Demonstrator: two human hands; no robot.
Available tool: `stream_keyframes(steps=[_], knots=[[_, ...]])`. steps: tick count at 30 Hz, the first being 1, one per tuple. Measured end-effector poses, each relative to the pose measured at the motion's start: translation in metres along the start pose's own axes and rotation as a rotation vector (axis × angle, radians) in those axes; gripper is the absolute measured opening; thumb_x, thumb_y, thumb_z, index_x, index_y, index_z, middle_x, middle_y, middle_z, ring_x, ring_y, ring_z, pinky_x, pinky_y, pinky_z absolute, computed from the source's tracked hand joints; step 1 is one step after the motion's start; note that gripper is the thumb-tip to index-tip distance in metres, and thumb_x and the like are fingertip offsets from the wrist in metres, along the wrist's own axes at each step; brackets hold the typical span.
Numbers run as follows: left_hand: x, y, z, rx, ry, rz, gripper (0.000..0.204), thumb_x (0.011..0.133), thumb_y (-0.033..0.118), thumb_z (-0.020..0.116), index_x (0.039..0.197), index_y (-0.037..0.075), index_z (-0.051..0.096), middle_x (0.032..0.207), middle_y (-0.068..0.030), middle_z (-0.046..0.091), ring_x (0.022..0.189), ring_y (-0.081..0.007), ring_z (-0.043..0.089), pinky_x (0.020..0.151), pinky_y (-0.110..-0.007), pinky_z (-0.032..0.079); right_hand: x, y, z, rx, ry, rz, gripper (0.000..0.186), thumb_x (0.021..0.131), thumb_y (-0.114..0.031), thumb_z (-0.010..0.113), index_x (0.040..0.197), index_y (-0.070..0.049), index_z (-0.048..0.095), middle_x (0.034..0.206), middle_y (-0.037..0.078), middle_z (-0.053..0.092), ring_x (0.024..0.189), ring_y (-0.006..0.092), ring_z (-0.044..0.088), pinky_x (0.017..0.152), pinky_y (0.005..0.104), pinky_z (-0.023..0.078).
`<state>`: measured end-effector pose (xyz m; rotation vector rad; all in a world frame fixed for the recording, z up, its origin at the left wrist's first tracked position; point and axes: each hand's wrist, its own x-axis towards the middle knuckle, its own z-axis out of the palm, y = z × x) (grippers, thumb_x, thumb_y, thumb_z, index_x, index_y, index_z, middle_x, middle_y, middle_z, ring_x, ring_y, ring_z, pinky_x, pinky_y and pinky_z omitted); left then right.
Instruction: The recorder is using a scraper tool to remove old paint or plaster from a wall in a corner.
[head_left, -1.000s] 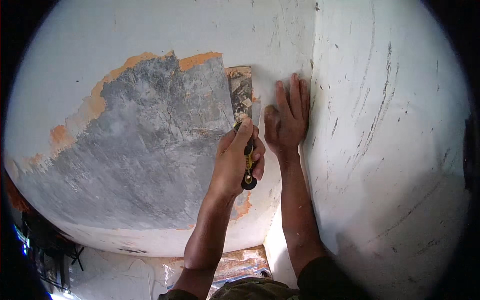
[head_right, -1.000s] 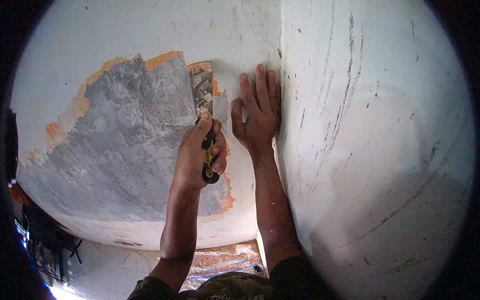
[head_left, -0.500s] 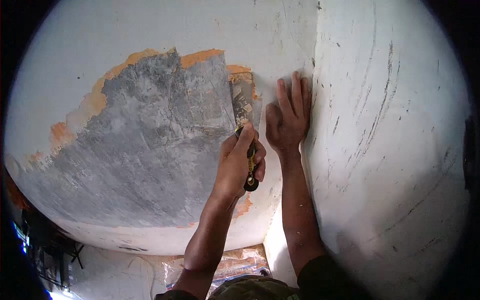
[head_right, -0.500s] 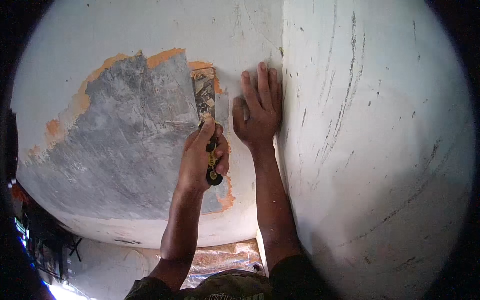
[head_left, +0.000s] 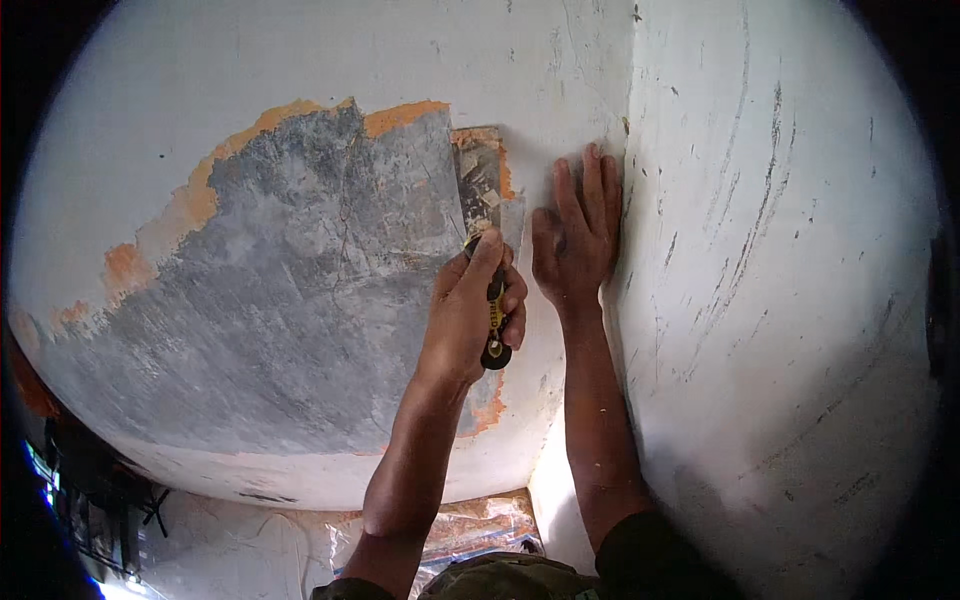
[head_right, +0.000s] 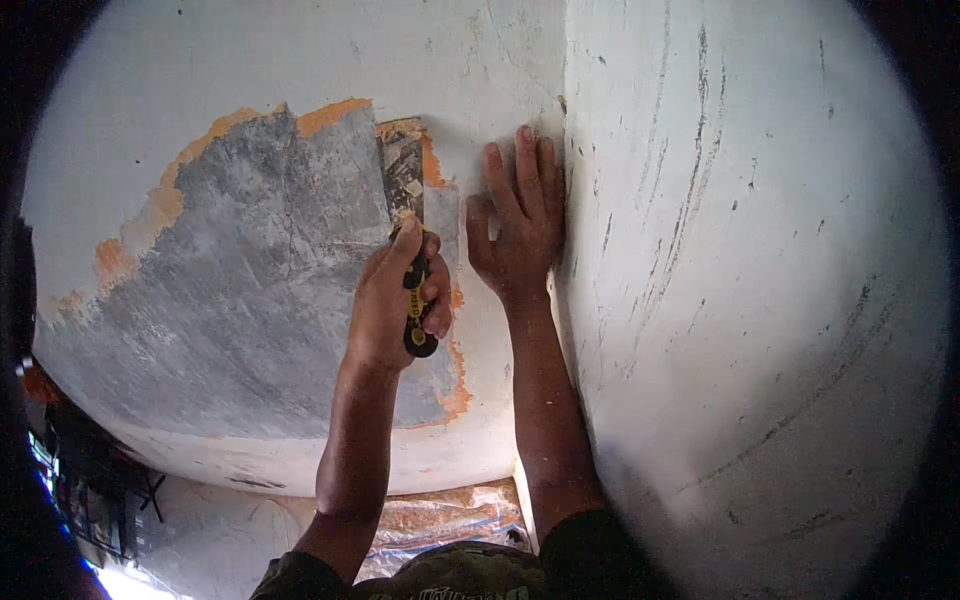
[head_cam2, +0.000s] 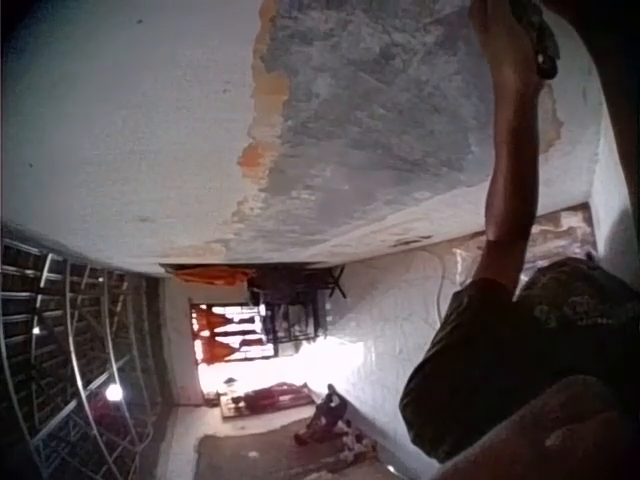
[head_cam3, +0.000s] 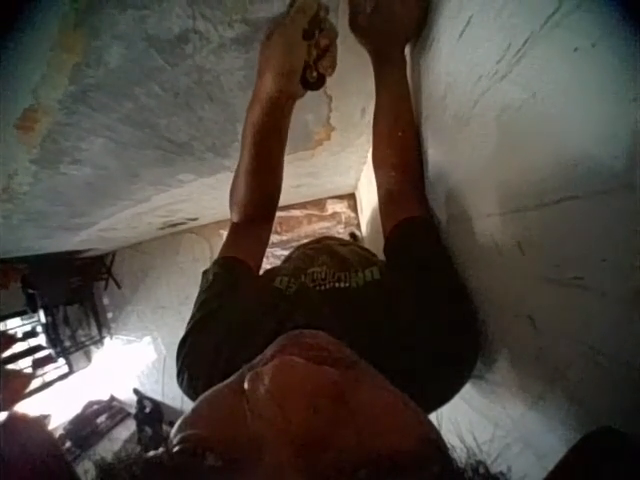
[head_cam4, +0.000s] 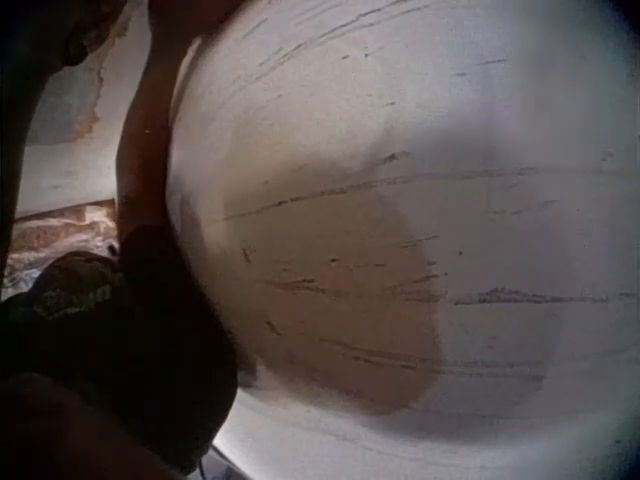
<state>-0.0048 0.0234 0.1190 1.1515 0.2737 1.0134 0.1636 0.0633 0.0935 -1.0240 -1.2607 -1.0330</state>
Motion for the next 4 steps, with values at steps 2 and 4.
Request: stream_keyframes(steps=[2,4], knots=[[-0.002,-0.005,-0.004,0.048,0.003,0.009,0.034,0.102,0.039,0.043,0.09,0.008,0.047,0.058,-0.0009,0.044,0.037,-0.0102,0.045,0.034,-0.025,0.036,0.001,0.001,-0.003,0.003,-0.003,-0.005,0.05,0.085,-0.017,0.055,0.135,-0.011,0.054,0.149,0.017,0.038,0.14,0.0404,0.029,0.114,0.0532,0.023],[-0.007,-0.017,-0.009,0.031,0.011,-0.045,0.034,0.1,0.042,0.046,0.093,0.009,0.047,0.058,-0.0016,0.046,0.037,-0.0116,0.047,0.033,-0.026,0.039,0.002,0.002,-0.004,0.018,-0.008,-0.007,0.05,0.085,-0.018,0.055,0.135,-0.011,0.054,0.149,0.018,0.038,0.14,0.0408,0.029,0.114,0.0533,0.023]])
